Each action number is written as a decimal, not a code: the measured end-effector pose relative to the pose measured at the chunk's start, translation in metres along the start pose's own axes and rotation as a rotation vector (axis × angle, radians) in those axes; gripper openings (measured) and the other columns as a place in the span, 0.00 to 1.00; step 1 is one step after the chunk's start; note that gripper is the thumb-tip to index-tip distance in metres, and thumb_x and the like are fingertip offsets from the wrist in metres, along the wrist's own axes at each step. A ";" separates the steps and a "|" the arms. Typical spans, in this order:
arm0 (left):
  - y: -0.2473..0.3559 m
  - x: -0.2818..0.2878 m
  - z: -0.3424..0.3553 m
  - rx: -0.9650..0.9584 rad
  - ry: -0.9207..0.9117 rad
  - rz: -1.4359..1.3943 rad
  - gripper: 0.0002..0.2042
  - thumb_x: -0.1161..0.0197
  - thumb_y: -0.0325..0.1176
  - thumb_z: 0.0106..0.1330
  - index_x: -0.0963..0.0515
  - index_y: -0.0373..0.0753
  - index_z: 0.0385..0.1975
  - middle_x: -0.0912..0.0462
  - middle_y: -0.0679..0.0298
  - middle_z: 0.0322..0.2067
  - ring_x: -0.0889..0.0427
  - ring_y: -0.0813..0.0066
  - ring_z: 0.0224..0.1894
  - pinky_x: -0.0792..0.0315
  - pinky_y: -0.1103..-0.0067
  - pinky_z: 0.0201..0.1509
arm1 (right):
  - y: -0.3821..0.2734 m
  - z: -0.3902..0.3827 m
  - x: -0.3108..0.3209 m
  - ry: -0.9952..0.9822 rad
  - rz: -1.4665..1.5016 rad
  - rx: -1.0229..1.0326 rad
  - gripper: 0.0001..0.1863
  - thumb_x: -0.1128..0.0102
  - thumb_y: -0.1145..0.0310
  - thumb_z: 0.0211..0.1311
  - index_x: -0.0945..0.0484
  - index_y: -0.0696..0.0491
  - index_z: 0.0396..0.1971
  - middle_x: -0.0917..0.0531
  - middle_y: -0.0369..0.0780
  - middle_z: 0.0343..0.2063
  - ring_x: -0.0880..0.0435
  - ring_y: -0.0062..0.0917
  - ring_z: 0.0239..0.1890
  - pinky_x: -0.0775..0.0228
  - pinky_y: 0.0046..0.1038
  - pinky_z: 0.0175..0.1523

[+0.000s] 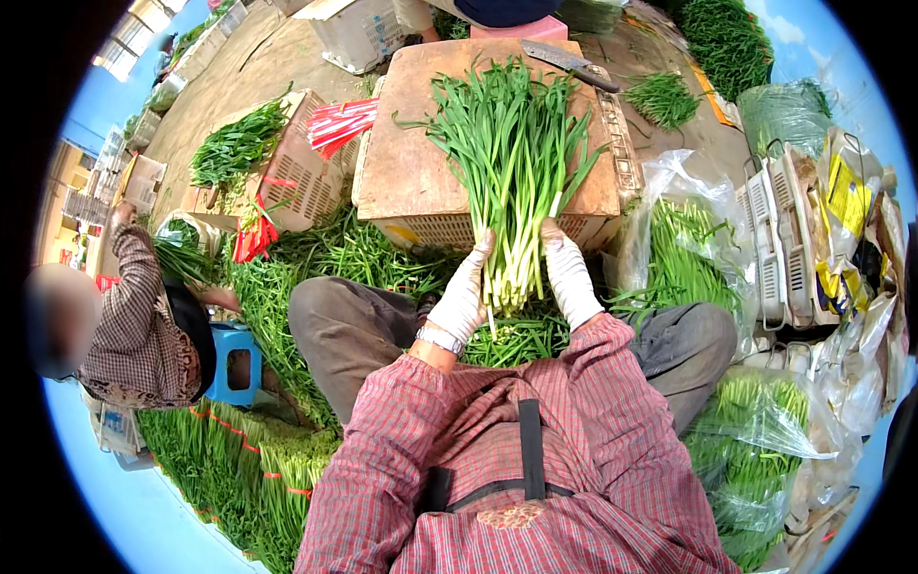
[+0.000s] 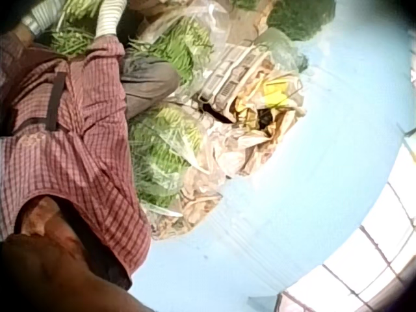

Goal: The person trims the ends of green onions with a knife, aligns them into bundles, ties them with red rubber bands, and places the bundles into a plastic bag. The person also handles a larger bunch of chives, trims the ends, and prepares them for bundling.

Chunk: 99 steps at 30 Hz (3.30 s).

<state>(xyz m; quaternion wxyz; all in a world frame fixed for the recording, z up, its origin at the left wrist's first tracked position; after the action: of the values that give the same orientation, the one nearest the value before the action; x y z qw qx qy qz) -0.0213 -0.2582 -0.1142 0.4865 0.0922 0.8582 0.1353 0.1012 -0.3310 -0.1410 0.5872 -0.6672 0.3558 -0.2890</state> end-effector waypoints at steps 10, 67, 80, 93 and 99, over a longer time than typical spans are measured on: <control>-0.021 -0.019 0.022 0.006 -0.145 -0.218 0.30 0.33 0.53 0.61 0.25 0.35 0.54 0.16 0.55 0.45 0.15 0.56 0.43 0.19 0.56 0.47 | 0.007 0.021 0.025 -0.207 -0.399 -0.014 0.40 0.66 0.35 0.71 0.21 0.61 0.44 0.16 0.53 0.35 0.18 0.44 0.40 0.29 0.39 0.49; -0.044 -0.003 0.032 -0.196 -0.184 0.023 0.21 0.31 0.32 0.57 0.26 0.38 0.51 0.16 0.60 0.39 0.15 0.63 0.41 0.18 0.65 0.44 | -0.147 -0.024 -0.028 -0.051 -1.378 0.265 0.24 0.37 0.47 0.55 0.18 0.54 0.39 0.17 0.46 0.39 0.20 0.40 0.46 0.30 0.39 0.53; -0.060 -0.012 0.028 -0.004 -0.275 -0.352 0.31 0.31 0.52 0.59 0.28 0.41 0.58 0.19 0.58 0.52 0.19 0.56 0.51 0.23 0.54 0.55 | -0.094 -0.016 0.037 0.031 -0.166 0.012 0.24 0.30 0.64 0.56 0.21 0.62 0.50 0.15 0.43 0.27 0.19 0.22 0.30 0.26 0.28 0.40; -0.053 -0.023 0.018 0.080 -0.363 -0.411 0.23 0.36 0.34 0.65 0.30 0.34 0.58 0.19 0.54 0.52 0.16 0.60 0.45 0.16 0.66 0.37 | -0.150 -0.060 0.041 0.091 -0.635 0.481 0.17 0.42 0.58 0.65 0.18 0.58 0.41 0.16 0.48 0.35 0.16 0.41 0.38 0.26 0.36 0.46; -0.052 -0.033 0.016 0.109 -0.485 -0.551 0.29 0.36 0.36 0.65 0.36 0.34 0.65 0.25 0.53 0.59 0.19 0.60 0.51 0.17 0.67 0.41 | -0.107 -0.090 0.070 0.060 -0.712 0.393 0.25 0.39 0.50 0.63 0.19 0.59 0.47 0.15 0.49 0.37 0.16 0.41 0.40 0.26 0.36 0.49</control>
<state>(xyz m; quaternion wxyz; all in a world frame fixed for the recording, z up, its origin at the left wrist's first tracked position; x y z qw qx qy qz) 0.0081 -0.3151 -0.1126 0.6883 -0.0870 0.7166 -0.0722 0.0837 -0.4341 -0.0243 0.5562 -0.6149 0.0577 -0.5561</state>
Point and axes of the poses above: each hand's wrist, its own z-axis towards the middle knuckle, its own x-axis out of the back of the hand, y = z × x, the point moved 8 cm from there along z, towards the middle knuckle
